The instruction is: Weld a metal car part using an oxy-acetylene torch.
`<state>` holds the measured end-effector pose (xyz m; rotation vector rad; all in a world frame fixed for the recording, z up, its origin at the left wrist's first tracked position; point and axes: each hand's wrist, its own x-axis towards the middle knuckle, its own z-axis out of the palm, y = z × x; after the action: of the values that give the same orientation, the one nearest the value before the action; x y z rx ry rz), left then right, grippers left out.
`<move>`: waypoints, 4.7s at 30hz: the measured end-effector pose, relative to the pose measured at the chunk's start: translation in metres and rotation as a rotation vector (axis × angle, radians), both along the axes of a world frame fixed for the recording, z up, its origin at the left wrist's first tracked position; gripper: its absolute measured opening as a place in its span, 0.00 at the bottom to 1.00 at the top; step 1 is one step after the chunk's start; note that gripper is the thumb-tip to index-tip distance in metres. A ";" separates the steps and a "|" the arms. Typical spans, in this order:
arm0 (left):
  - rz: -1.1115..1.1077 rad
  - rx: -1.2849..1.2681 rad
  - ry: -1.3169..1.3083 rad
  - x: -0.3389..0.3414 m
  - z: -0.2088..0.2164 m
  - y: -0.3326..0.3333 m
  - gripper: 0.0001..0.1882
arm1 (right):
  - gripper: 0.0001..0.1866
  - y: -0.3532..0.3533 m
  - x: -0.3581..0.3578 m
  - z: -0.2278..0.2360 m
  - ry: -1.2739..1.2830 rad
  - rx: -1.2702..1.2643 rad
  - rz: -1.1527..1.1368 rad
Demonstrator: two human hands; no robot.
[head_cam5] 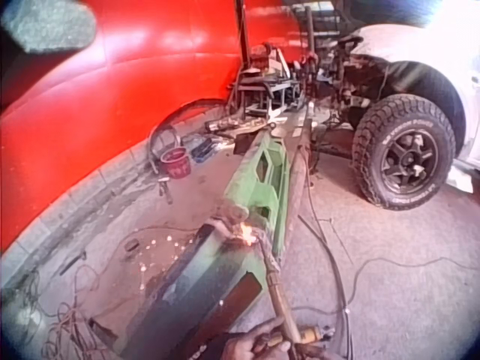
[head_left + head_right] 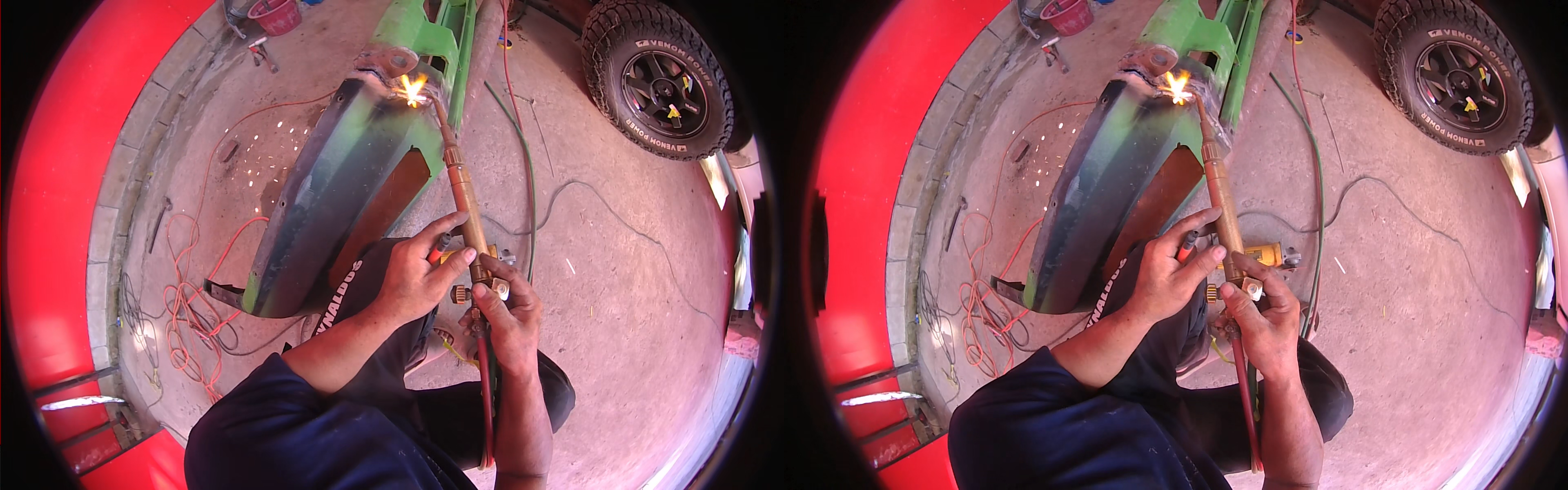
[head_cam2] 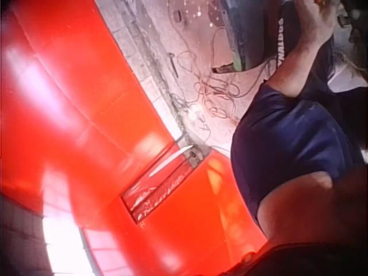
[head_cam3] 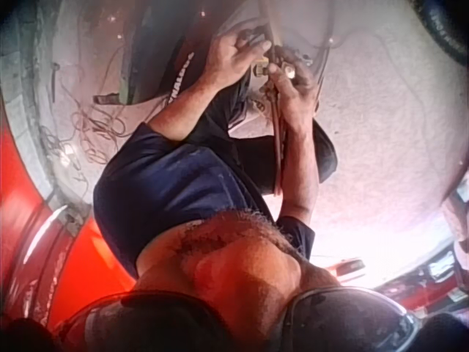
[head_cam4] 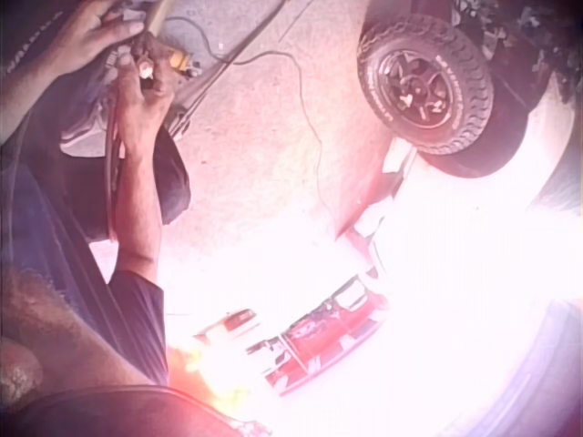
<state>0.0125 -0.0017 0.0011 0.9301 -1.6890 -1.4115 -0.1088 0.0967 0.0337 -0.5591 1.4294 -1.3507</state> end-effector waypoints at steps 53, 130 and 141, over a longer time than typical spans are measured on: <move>0.031 0.025 0.036 0.001 -0.007 -0.001 0.23 | 0.17 -0.003 -0.002 -0.002 -0.030 -0.009 0.038; 0.071 -0.021 0.052 0.002 -0.008 -0.002 0.23 | 0.26 -0.007 -0.003 0.001 -0.002 0.010 0.079; 0.083 -0.018 0.002 0.002 -0.009 -0.003 0.23 | 0.24 -0.009 -0.006 -0.001 -0.011 -0.002 0.105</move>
<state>0.0143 -0.0047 -0.0082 0.9775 -1.6403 -1.3396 -0.1151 0.0882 0.0332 -0.6184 1.3709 -1.2698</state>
